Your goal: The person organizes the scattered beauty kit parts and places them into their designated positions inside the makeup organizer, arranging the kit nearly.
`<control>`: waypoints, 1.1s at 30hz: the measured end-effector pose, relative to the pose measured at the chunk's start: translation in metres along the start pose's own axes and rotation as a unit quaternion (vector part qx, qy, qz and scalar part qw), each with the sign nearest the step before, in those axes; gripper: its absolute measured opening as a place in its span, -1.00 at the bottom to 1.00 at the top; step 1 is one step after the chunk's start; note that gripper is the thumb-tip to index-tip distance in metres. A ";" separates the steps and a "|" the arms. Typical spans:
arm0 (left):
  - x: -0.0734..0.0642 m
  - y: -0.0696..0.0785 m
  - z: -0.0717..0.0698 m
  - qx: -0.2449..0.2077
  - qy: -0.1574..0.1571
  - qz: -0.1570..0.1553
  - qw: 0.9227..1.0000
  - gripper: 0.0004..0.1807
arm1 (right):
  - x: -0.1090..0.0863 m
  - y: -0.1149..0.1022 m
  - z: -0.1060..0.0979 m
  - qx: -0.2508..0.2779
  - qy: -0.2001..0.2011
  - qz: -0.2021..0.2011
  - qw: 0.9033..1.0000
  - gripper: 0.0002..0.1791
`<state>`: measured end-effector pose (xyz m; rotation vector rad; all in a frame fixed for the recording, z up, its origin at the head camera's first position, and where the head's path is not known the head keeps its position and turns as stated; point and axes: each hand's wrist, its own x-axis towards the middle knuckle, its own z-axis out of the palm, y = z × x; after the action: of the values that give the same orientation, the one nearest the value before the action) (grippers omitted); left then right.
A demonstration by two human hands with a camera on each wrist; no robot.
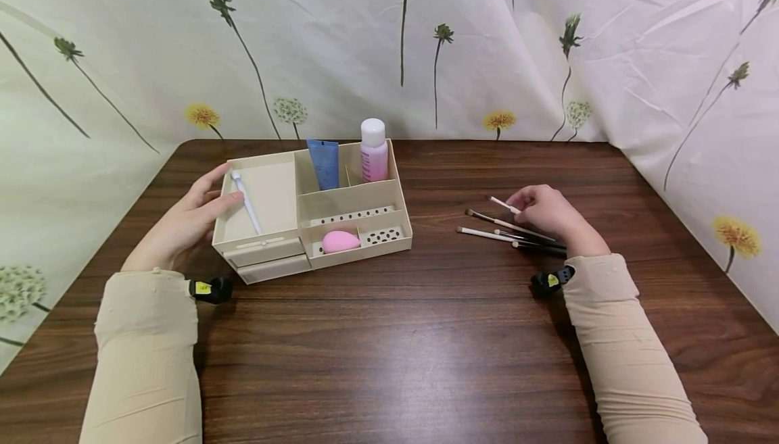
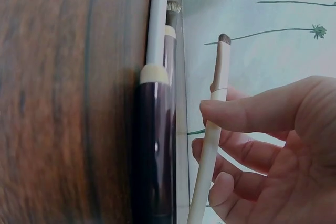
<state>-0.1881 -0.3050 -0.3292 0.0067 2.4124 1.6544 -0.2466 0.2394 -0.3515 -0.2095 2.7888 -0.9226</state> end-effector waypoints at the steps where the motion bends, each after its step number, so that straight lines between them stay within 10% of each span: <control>1: 0.000 0.000 0.000 -0.002 0.000 0.000 1.000 -0.17 | 0.000 -0.001 0.000 0.000 0.002 0.000 1.000 -0.72; 33: 0.000 0.001 0.000 0.023 0.000 -0.006 1.000 -0.15 | -0.007 -0.028 0.000 0.079 0.031 -0.025 0.996 -0.66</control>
<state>-0.1881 -0.3050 -0.3284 -0.0019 2.4450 1.5940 -0.2380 0.2183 -0.3342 -0.2312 2.7600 -1.1739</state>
